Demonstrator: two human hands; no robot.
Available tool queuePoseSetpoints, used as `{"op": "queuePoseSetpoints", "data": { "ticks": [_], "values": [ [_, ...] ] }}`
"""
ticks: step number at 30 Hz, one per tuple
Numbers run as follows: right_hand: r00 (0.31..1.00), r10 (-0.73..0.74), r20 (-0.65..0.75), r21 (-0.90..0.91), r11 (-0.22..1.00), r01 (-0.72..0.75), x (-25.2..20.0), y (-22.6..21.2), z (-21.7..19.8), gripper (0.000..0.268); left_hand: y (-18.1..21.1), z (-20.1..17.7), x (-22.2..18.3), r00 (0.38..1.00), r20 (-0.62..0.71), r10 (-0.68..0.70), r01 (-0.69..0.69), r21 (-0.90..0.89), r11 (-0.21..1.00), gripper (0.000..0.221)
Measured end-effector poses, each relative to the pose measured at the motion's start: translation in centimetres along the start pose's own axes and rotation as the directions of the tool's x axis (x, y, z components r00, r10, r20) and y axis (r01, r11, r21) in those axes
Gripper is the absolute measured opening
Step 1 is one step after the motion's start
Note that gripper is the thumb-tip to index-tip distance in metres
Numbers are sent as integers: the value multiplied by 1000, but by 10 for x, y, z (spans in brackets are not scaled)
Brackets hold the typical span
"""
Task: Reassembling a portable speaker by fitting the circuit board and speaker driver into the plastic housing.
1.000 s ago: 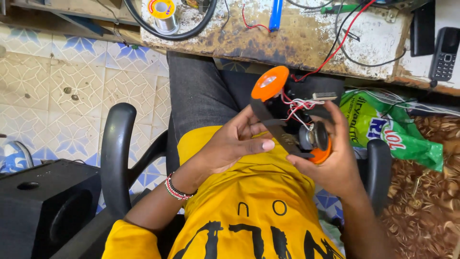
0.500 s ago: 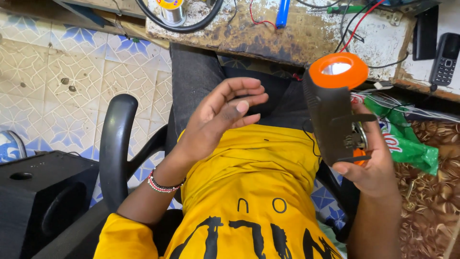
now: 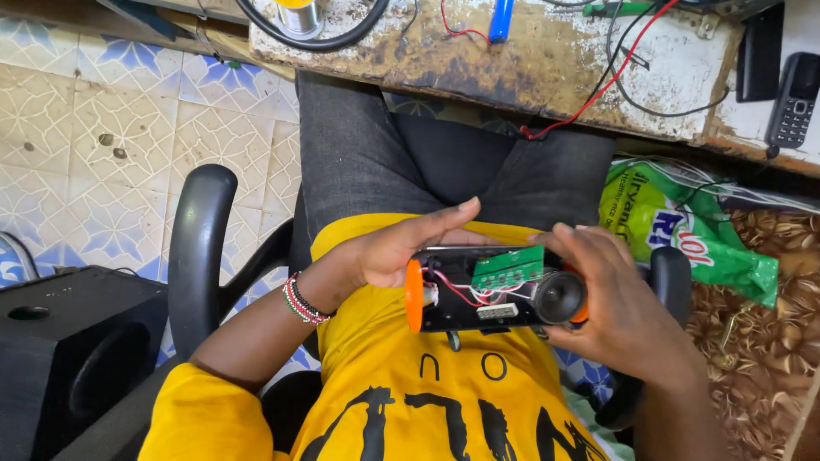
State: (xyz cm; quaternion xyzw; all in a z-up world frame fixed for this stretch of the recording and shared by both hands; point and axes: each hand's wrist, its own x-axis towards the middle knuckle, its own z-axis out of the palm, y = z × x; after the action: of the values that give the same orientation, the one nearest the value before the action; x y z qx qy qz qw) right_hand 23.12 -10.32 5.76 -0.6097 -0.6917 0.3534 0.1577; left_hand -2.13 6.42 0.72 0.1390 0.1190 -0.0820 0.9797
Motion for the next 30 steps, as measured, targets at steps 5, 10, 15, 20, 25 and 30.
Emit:
{"op": "queuePoseSetpoints", "data": {
  "ticks": [5,10,15,20,25,30],
  "values": [
    [996,-56,76,-275,959,75,3,-19,3,133,-22,-9,1,990,129,63,-72,69,995,71],
    [964,-43,-263,-228,974,-18,-14,-51,8,105,-41,-11,6,968,-43,247,-249,-48,967,74],
    [912,328,-248,386,896,-218,5,-76,30,64,-54,-16,17,921,-169,351,-355,10,935,71],
    [871,442,-215,350,867,-354,20,-80,27,60,-57,-9,15,889,-228,398,-387,94,917,67],
    [885,341,-317,265,928,-263,27,-83,29,43,-58,-12,17,889,-210,406,-407,42,913,68],
    [778,556,-293,593,744,-309,29,-90,37,39,-54,-13,14,890,-180,419,-425,6,905,71]
  ]
}}
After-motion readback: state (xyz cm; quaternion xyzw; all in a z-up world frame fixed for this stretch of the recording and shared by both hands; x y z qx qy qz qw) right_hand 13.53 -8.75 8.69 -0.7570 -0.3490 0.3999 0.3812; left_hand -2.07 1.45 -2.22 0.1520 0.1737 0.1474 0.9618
